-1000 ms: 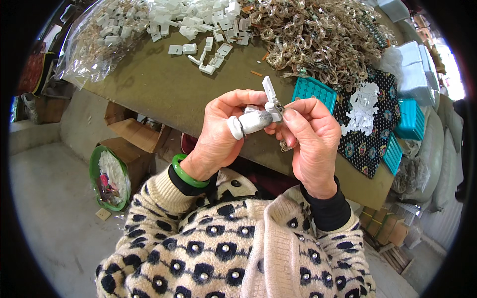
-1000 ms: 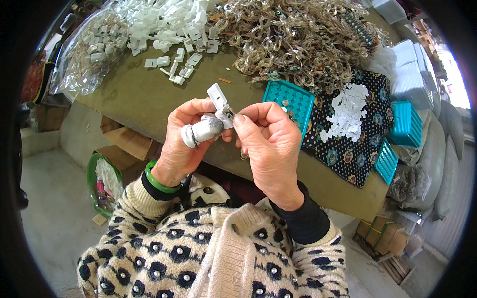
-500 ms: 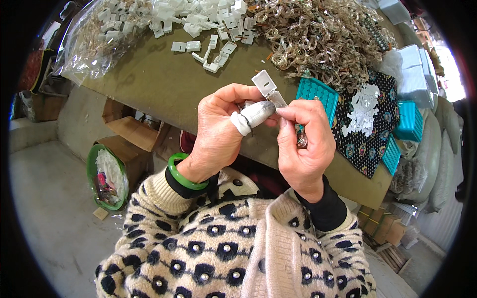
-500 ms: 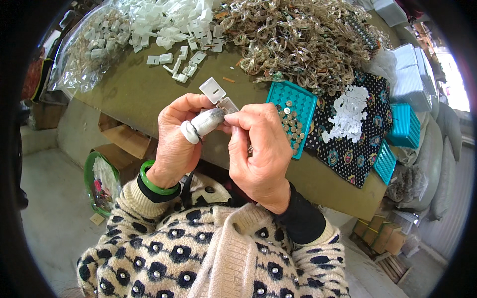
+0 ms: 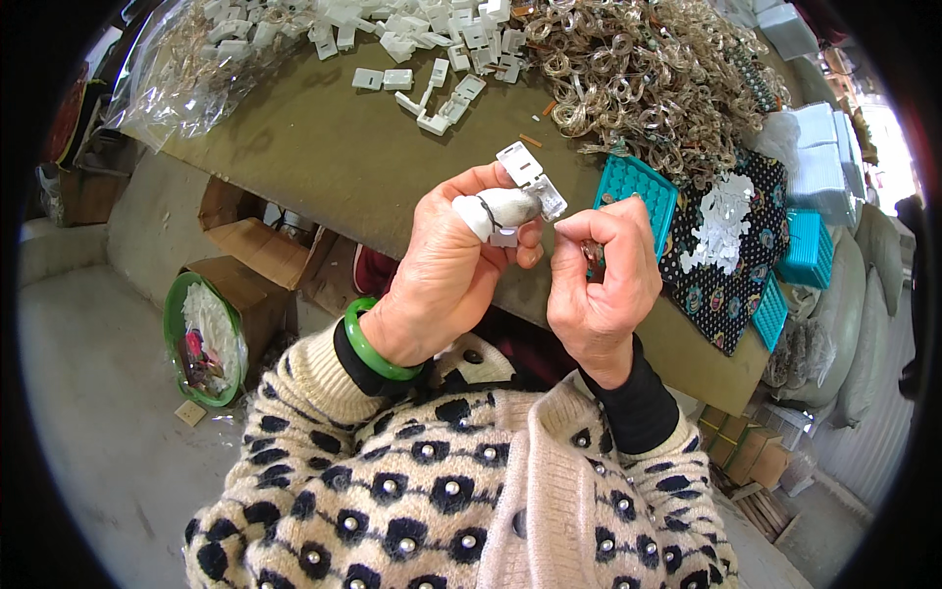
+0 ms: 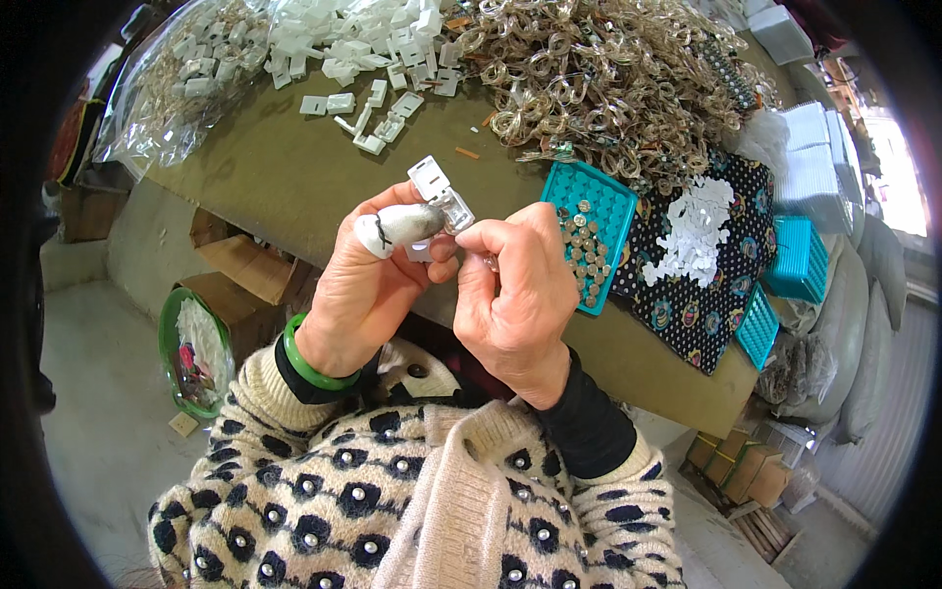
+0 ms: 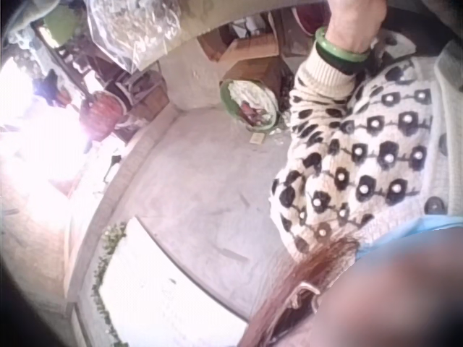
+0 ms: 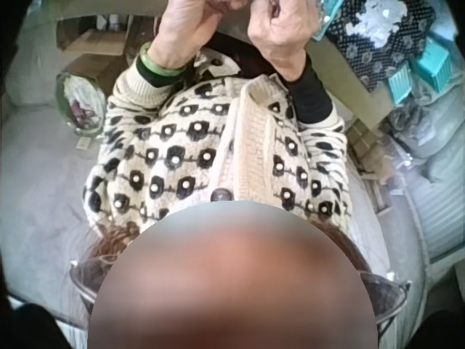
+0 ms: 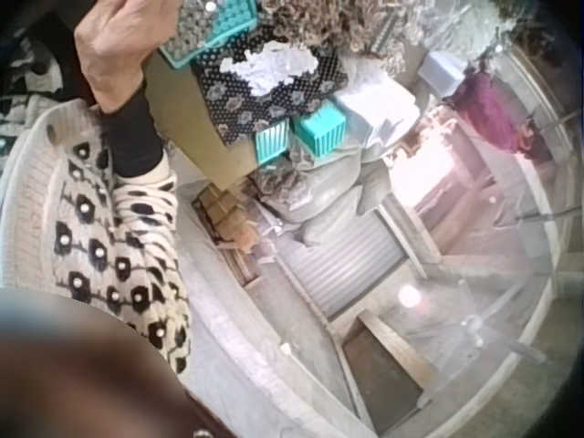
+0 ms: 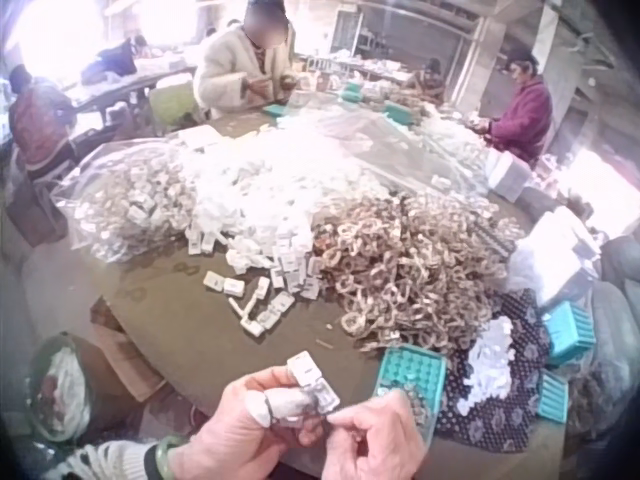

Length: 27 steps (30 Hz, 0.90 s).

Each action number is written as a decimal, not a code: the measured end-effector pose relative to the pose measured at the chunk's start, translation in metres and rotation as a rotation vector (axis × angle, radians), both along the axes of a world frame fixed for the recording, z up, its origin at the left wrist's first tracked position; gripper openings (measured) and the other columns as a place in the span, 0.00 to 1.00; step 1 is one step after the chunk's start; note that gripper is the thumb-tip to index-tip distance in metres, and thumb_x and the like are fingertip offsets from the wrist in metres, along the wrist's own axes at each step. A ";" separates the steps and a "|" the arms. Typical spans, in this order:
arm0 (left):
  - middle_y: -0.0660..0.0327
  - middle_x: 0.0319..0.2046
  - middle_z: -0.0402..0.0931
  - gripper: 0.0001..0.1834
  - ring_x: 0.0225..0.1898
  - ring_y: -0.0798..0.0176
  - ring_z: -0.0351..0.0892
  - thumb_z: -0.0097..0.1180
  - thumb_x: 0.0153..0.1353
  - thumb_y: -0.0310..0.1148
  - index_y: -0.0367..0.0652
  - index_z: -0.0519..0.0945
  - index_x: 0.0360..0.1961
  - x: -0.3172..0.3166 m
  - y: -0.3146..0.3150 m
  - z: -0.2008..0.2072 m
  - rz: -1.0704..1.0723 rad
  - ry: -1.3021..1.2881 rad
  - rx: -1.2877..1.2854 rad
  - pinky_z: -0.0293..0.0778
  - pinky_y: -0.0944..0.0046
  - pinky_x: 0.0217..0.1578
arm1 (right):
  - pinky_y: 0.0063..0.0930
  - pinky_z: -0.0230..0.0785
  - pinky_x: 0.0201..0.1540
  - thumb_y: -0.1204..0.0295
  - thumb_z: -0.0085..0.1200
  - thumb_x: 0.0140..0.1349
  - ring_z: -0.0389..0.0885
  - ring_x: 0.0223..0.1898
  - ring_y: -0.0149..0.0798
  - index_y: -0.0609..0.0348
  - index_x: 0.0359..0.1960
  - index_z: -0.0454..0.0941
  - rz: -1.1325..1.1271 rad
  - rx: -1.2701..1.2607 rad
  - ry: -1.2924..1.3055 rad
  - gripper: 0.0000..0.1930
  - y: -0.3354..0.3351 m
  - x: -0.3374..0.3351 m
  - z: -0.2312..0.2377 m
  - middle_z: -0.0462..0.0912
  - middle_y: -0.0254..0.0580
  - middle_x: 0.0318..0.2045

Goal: The person repeatedly picks small white plastic housings and metal contacts from a table, inserts the contacts into the housings, and places the assembled units back on the table. The person also handles coiled wires and a blue tray of metal parts during the process.

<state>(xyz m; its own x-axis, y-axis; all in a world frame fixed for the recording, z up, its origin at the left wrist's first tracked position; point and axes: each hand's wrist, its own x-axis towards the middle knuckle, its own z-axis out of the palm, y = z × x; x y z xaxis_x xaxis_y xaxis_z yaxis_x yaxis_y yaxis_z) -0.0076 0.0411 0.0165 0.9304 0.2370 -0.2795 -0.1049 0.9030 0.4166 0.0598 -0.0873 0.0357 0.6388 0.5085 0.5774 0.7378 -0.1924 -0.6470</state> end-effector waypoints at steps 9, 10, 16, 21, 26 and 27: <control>0.54 0.38 0.82 0.12 0.32 0.65 0.81 0.56 0.65 0.30 0.37 0.76 0.48 0.000 0.000 0.002 0.033 -0.045 0.152 0.79 0.66 0.34 | 0.16 0.62 0.25 0.85 0.54 0.62 0.69 0.21 0.23 0.61 0.36 0.72 0.093 0.448 1.276 0.06 0.001 0.000 0.001 0.76 0.32 0.28; 0.53 0.38 0.82 0.12 0.32 0.64 0.82 0.56 0.65 0.30 0.37 0.76 0.48 -0.001 0.001 0.004 0.028 -0.044 0.156 0.80 0.65 0.34 | 0.19 0.64 0.25 0.84 0.53 0.63 0.72 0.21 0.24 0.61 0.36 0.71 0.120 0.472 1.352 0.05 0.001 0.001 0.002 0.78 0.35 0.28; 0.52 0.37 0.82 0.14 0.34 0.61 0.85 0.56 0.65 0.26 0.34 0.74 0.50 -0.001 0.001 0.014 0.055 -0.042 0.184 0.84 0.61 0.37 | 0.22 0.73 0.37 0.83 0.50 0.63 0.79 0.32 0.28 0.64 0.42 0.71 0.124 0.431 1.361 0.07 0.000 0.001 0.009 0.80 0.41 0.36; 0.56 0.37 0.80 0.13 0.35 0.64 0.84 0.57 0.63 0.20 0.31 0.76 0.48 0.000 -0.008 0.018 0.138 -0.021 0.313 0.82 0.66 0.39 | 0.27 0.72 0.51 0.81 0.50 0.63 0.78 0.43 0.29 0.68 0.48 0.71 0.221 0.463 1.215 0.12 -0.001 -0.001 0.015 0.79 0.42 0.42; 0.66 0.34 0.75 0.11 0.34 0.73 0.75 0.60 0.59 0.17 0.34 0.81 0.45 -0.005 -0.016 0.011 0.194 -0.031 0.992 0.71 0.75 0.35 | 0.22 0.69 0.46 0.85 0.43 0.58 0.75 0.38 0.27 0.65 0.42 0.72 0.153 0.439 1.207 0.11 0.001 -0.003 0.009 0.77 0.38 0.37; 0.68 0.33 0.74 0.12 0.33 0.74 0.73 0.60 0.59 0.17 0.35 0.82 0.44 -0.004 -0.017 0.009 0.201 -0.078 1.192 0.69 0.76 0.34 | 0.22 0.68 0.48 0.85 0.41 0.56 0.74 0.39 0.28 0.65 0.40 0.72 0.158 0.424 1.173 0.12 0.000 -0.003 0.008 0.76 0.37 0.38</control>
<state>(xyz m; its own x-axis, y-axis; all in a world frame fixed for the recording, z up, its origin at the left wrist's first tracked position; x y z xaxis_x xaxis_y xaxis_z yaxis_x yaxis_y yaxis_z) -0.0118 0.0244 0.0260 0.8520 0.4497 0.2679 -0.2611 -0.0784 0.9621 0.0570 -0.0877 0.0434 0.8267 0.5397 -0.1592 -0.3260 0.2288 -0.9173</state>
